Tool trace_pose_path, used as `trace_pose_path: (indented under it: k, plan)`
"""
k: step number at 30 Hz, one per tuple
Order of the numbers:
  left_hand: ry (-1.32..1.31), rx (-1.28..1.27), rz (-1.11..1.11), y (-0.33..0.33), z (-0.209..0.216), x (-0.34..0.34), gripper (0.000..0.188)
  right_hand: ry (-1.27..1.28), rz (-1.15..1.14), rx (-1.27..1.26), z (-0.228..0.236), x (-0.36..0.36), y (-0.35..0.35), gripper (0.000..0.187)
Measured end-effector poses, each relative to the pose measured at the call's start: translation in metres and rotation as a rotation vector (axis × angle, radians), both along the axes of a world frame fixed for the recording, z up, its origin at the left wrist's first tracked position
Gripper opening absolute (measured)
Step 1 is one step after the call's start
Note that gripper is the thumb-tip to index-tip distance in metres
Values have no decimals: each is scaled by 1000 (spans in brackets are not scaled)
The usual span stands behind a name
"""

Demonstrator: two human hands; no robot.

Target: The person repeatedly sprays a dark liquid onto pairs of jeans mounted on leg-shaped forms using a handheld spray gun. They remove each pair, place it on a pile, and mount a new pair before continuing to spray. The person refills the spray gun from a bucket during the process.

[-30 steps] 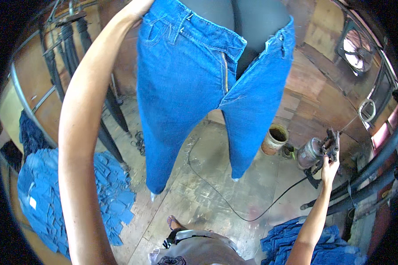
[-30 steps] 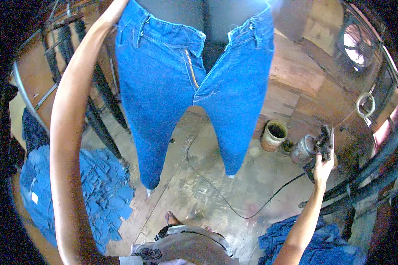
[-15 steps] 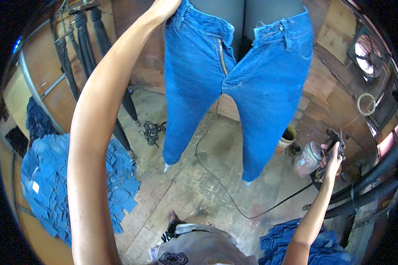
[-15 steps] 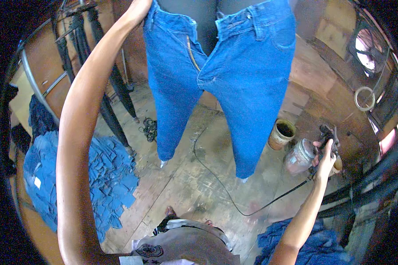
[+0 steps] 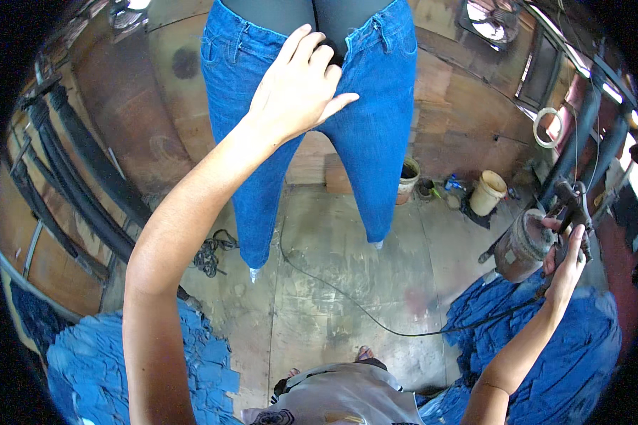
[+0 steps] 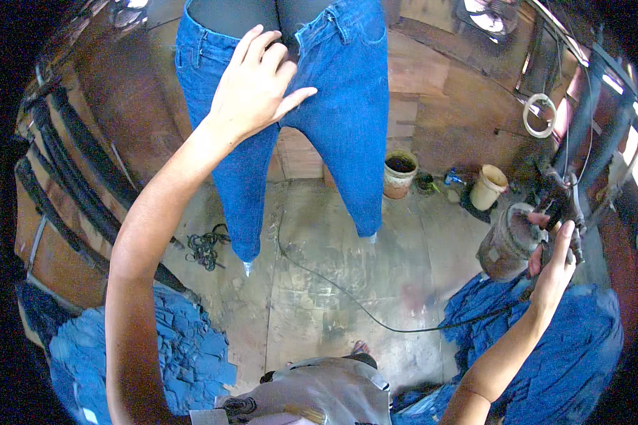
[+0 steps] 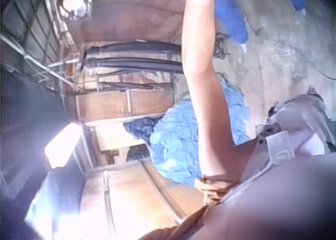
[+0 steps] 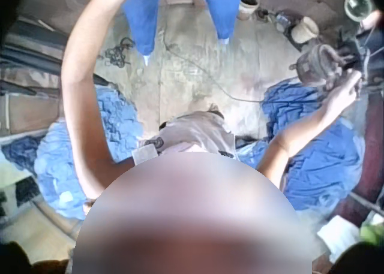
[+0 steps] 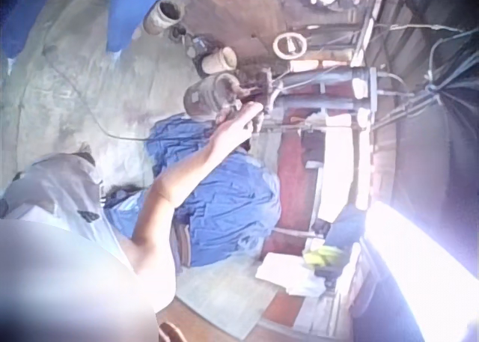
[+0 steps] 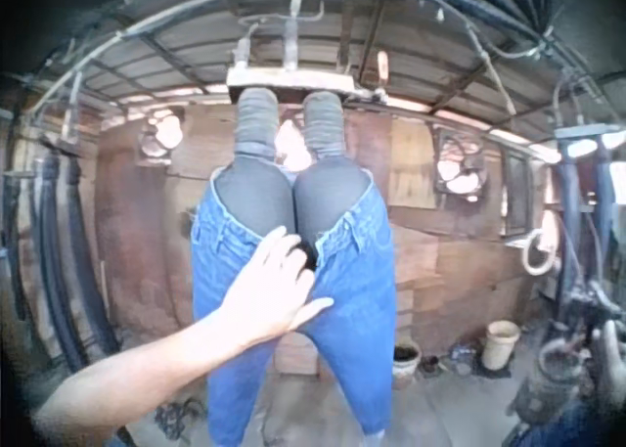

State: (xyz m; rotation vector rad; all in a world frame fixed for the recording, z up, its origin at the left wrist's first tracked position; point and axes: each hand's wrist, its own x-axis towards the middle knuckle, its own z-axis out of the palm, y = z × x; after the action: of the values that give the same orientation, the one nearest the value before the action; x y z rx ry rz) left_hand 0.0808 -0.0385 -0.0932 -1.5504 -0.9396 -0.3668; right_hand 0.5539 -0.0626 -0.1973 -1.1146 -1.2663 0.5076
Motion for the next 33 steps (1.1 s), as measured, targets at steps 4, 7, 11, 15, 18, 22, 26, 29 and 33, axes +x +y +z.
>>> trace_pose_path:
  k: [4, 7, 11, 15, 18, 22, 26, 29, 33]
  plan:
    - [57, -36, 24, 2, -18, -1, 39, 197, -161, -50, -42, -20, -46, 61]
    - [58, -44, -44, 4, -18, -11, 36, 277, -131, 33, -44, -37, -62, 65]
    - [30, -97, -111, 9, -11, -30, 34, 178, -142, -133, -26, -69, -72, 71]
    - [-7, -145, -89, 19, 3, -47, 32, 75, -78, -104, -4, -97, -74, 43]
    - [2, -135, -63, 23, 4, -51, 34, -42, 27, -110, -12, -112, -78, 49]
    - [6, -102, -23, 24, 0, -53, 36, -146, 152, -390, -64, -134, -81, 42]
    - [-17, -156, -53, 20, 1, -49, 35, -228, 105, -427, -137, -165, -89, 39]
    - [-54, -209, -95, 13, 5, -40, 31, -190, 96, -554, -167, -186, -95, 43]
    - [-42, -259, -74, 2, 13, -25, 28, -183, 179, -460, -149, -209, -81, 47]
